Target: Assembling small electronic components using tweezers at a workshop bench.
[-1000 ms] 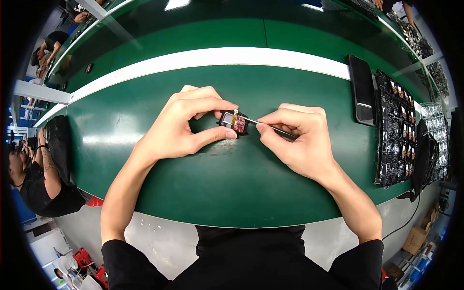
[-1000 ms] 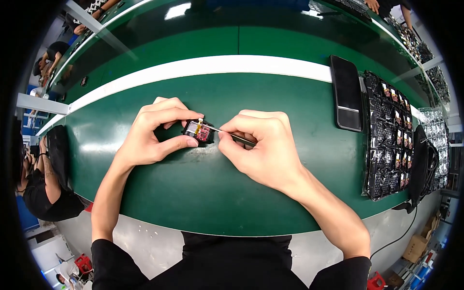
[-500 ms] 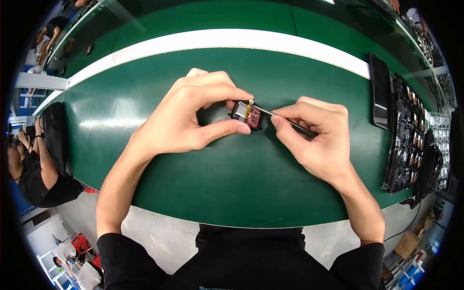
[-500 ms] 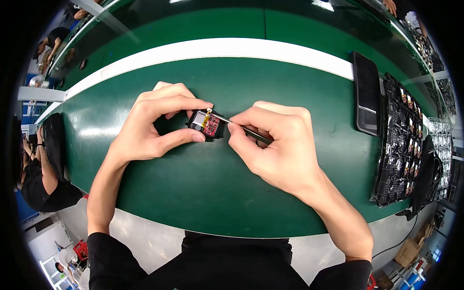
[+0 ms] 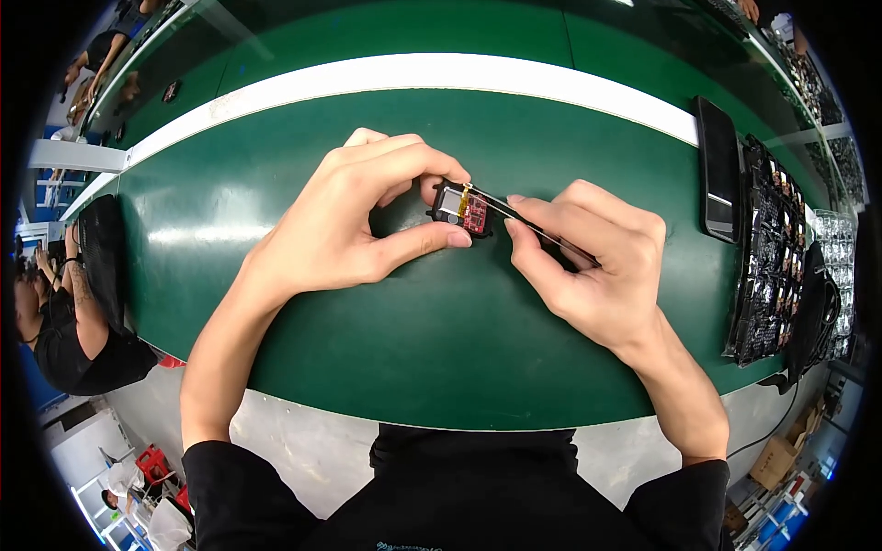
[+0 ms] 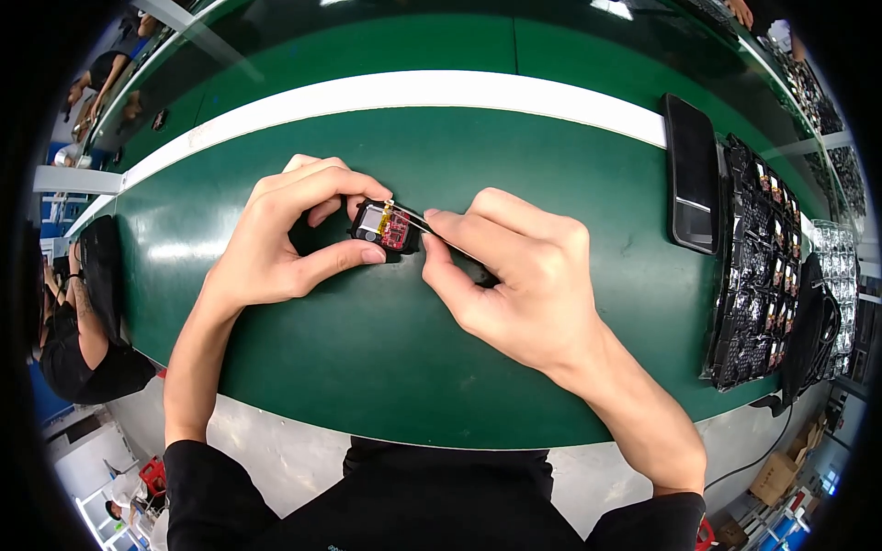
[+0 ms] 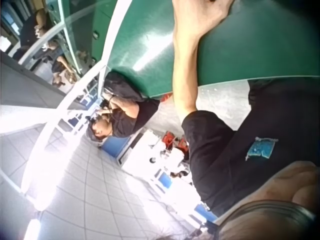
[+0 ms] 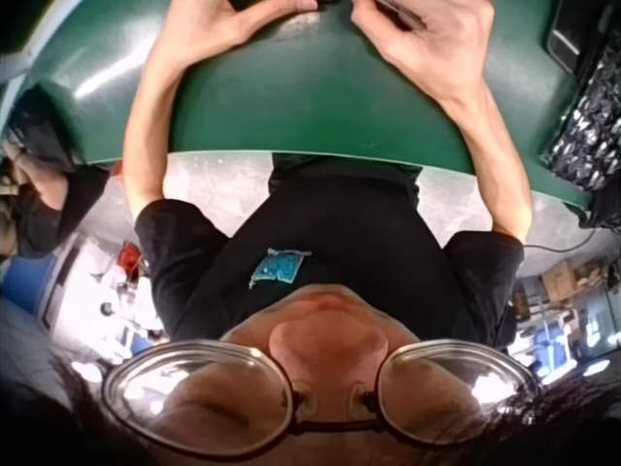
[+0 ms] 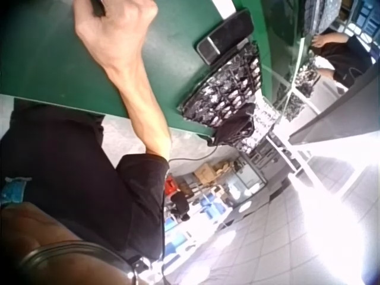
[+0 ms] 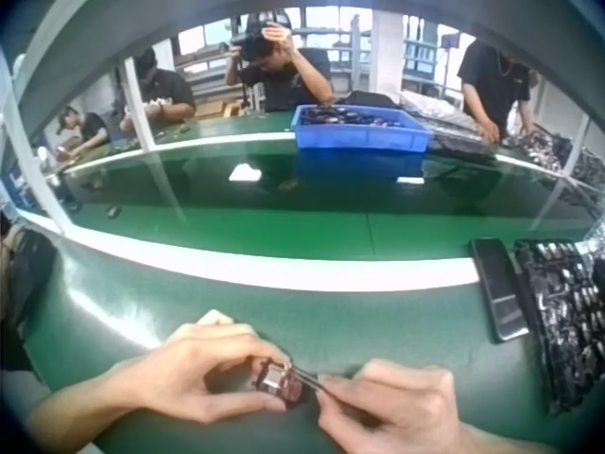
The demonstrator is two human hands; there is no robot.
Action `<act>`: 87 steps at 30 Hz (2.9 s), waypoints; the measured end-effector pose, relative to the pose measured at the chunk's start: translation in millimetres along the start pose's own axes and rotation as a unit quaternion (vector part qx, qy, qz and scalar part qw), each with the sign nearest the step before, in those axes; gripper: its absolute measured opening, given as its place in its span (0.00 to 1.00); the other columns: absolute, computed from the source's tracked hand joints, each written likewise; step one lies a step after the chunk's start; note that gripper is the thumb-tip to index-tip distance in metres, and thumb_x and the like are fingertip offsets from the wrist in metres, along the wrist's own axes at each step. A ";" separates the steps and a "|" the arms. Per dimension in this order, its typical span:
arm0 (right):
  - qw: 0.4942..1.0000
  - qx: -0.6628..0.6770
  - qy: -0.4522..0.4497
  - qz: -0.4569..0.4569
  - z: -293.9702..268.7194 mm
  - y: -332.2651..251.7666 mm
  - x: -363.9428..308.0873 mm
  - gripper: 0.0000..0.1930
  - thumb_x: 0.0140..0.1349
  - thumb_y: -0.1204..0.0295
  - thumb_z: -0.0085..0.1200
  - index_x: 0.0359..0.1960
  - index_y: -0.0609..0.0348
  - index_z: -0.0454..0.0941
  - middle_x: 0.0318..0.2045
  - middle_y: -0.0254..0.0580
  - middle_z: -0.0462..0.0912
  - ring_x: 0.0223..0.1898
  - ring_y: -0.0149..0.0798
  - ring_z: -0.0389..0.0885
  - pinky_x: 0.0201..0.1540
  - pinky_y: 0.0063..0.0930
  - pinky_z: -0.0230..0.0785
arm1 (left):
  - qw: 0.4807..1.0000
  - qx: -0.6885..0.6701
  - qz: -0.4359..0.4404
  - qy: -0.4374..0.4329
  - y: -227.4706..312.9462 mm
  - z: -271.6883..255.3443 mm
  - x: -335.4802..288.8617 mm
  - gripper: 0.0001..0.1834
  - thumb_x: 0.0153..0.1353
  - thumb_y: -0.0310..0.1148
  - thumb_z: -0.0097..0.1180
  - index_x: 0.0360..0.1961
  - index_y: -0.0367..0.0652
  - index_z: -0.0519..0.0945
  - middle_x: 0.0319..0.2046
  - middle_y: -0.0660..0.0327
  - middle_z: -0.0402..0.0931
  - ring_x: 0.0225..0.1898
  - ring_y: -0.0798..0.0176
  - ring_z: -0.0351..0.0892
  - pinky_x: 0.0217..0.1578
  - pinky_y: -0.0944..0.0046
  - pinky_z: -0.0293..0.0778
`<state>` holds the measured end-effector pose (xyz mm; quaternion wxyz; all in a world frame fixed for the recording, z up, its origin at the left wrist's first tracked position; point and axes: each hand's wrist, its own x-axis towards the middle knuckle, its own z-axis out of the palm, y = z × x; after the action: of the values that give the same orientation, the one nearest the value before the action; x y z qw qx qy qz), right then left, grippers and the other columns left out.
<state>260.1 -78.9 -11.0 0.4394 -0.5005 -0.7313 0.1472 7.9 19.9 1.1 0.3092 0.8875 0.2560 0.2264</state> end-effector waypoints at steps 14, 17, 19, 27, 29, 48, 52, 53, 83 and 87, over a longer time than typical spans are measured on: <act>0.999 -0.036 0.004 -0.038 2.9 -0.4 0.2 0.11 0.56 0.84 0.75 0.41 0.63 0.93 0.25 0.36 0.80 0.19 0.35 0.76 0.20 0.32 0.66 | 1.000 0.005 -0.007 0.003 -0.9 0.4 -1.9 0.27 0.51 0.35 0.86 0.53 0.43 0.91 0.31 0.66 0.78 0.28 0.66 0.63 0.43 0.63 0.63; 0.998 -0.033 0.015 -0.042 6.2 2.4 -0.8 0.12 0.57 0.85 0.76 0.43 0.65 0.95 0.23 0.35 0.78 0.18 0.27 0.72 0.21 0.28 0.60 | 1.000 0.007 -0.005 -0.001 -1.9 0.8 -0.3 0.27 0.51 0.34 0.86 0.53 0.43 0.91 0.31 0.66 0.79 0.28 0.66 0.63 0.43 0.63 0.63; 0.999 -0.029 0.010 -0.037 6.3 1.4 -1.0 0.12 0.58 0.85 0.75 0.44 0.66 0.95 0.23 0.35 0.79 0.19 0.27 0.72 0.22 0.27 0.60 | 1.000 -0.019 -0.006 -0.005 -4.3 -0.1 -0.4 0.27 0.51 0.33 0.86 0.53 0.42 0.91 0.31 0.65 0.79 0.28 0.66 0.63 0.43 0.63 0.63; 0.990 0.094 -0.046 0.094 -4.0 -3.1 4.1 0.06 0.63 0.82 0.72 0.42 0.66 0.95 0.21 0.39 0.82 0.19 0.27 0.74 0.22 0.27 0.59 | 0.993 -0.108 -0.007 -0.056 -17.6 -12.9 -0.4 0.28 0.51 0.33 0.85 0.56 0.42 0.92 0.32 0.66 0.79 0.30 0.66 0.64 0.45 0.60 0.64; 0.989 0.096 -0.050 0.098 -4.9 -3.3 4.0 0.06 0.63 0.82 0.72 0.41 0.66 0.95 0.21 0.39 0.82 0.19 0.27 0.74 0.22 0.28 0.59 | 0.993 -0.104 -0.003 -0.058 -18.4 -12.8 -0.4 0.28 0.51 0.33 0.85 0.55 0.42 0.92 0.33 0.65 0.81 0.30 0.66 0.65 0.45 0.61 0.65; 0.991 0.091 -0.071 0.070 -5.8 2.8 3.7 0.04 0.63 0.81 0.70 0.38 0.68 0.93 0.21 0.40 0.82 0.19 0.30 0.75 0.22 0.29 0.61 | 0.997 -0.034 0.006 -0.073 -9.0 -13.4 0.2 0.25 0.53 0.36 0.84 0.54 0.45 0.93 0.40 0.65 0.88 0.35 0.64 0.71 0.45 0.62 0.66; 0.989 0.100 -0.072 0.077 -5.6 2.9 1.7 0.07 0.62 0.83 0.72 0.41 0.66 0.95 0.22 0.36 0.82 0.21 0.25 0.73 0.24 0.25 0.59 | 0.997 -0.021 0.021 -0.071 -7.3 -11.9 0.8 0.24 0.55 0.36 0.83 0.54 0.45 0.93 0.41 0.64 0.89 0.38 0.62 0.76 0.46 0.62 0.66; 0.990 0.099 -0.070 0.075 -5.6 2.5 1.2 0.07 0.62 0.83 0.73 0.41 0.66 0.95 0.22 0.36 0.82 0.21 0.25 0.73 0.24 0.26 0.58 | 0.997 -0.021 0.037 -0.067 -9.3 -10.3 0.2 0.24 0.55 0.36 0.82 0.54 0.44 0.93 0.41 0.63 0.89 0.40 0.62 0.78 0.46 0.61 0.67; 0.996 0.069 -0.037 0.037 -1.9 -0.2 -1.0 0.08 0.60 0.83 0.73 0.41 0.66 0.95 0.21 0.36 0.81 0.19 0.27 0.72 0.22 0.27 0.58 | 0.997 -0.026 0.018 -0.064 -7.8 -12.4 -0.4 0.23 0.55 0.36 0.83 0.53 0.44 0.93 0.39 0.63 0.87 0.37 0.64 0.75 0.43 0.63 0.65; 0.995 0.083 -0.030 0.043 0.6 -1.5 -2.1 0.05 0.59 0.83 0.71 0.36 0.66 0.92 0.21 0.40 0.80 0.18 0.35 0.75 0.21 0.31 0.62 | 0.998 -0.024 0.018 -0.064 -8.1 -10.9 -1.3 0.23 0.55 0.36 0.84 0.53 0.44 0.93 0.40 0.63 0.87 0.37 0.64 0.75 0.43 0.63 0.65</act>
<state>258.9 -81.2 -11.4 0.4509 -0.4886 -0.7071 0.2409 -1.8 29.3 3.1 0.3424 0.8967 0.2145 0.1808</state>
